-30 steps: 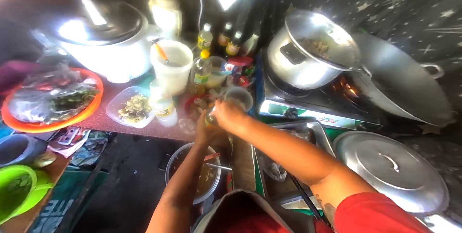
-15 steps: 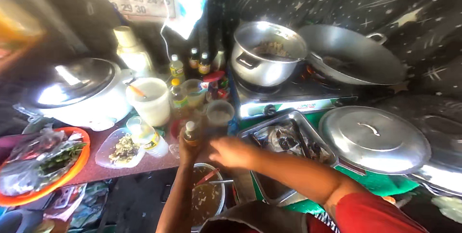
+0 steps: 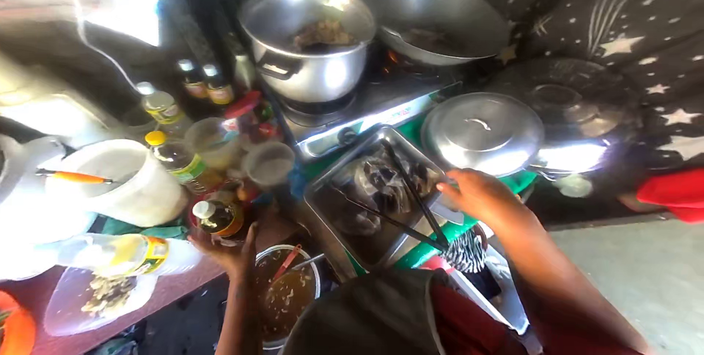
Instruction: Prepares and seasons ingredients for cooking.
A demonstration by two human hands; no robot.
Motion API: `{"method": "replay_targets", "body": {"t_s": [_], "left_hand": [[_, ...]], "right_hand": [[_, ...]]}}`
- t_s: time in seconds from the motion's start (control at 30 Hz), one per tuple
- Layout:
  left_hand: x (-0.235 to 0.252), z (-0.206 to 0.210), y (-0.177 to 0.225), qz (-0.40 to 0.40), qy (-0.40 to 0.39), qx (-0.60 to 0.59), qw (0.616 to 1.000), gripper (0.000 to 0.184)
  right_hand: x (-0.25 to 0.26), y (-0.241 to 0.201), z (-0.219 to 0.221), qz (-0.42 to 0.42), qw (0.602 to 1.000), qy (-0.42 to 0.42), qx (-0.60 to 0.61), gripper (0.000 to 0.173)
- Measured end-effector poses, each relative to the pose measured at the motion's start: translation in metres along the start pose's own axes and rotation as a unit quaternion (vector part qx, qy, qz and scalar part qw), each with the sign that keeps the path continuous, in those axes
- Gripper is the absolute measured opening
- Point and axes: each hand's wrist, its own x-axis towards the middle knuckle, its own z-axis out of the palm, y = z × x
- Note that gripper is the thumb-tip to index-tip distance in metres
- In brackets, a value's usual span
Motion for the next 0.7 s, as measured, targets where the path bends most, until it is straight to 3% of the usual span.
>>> {"method": "replay_targets", "body": {"t_s": [0.13, 0.23, 0.3, 0.43, 0.57, 0.63, 0.7], "left_hand": [[-0.048, -0.008, 0.044, 0.012, -0.01, 0.047, 0.999, 0.11], [-0.088, -0.008, 0.074, 0.041, -0.099, 0.005, 0.994, 0.099], [-0.108, 0.0, 0.088, 0.102, -0.137, -0.021, 0.985, 0.09], [-0.108, 0.02, 0.121, 0.222, -0.149, -0.04, 0.963, 0.078], [-0.069, 0.029, 0.166, 0.279, -0.139, -0.002, 0.95, 0.052], [-0.043, 0.034, 0.19, 0.294, -0.136, 0.011, 0.946, 0.034], [-0.022, 0.041, 0.211, 0.313, -0.13, 0.006, 0.941, 0.023]], "right_hand": [[-0.017, 0.023, 0.028, -0.021, 0.997, -0.048, 0.054, 0.047], [-0.019, 0.013, 0.042, -0.051, 0.992, -0.078, 0.081, 0.049], [-0.013, -0.002, 0.044, -0.105, 0.986, -0.06, 0.119, 0.046], [0.001, -0.055, 0.004, -0.23, 0.951, 0.087, 0.189, 0.039], [0.058, -0.1, -0.053, -0.33, 0.869, 0.325, 0.175, 0.025], [0.095, -0.122, -0.089, -0.354, 0.84, 0.372, 0.173, 0.021], [0.124, -0.146, -0.13, -0.351, 0.853, 0.363, 0.133, 0.024]]}}
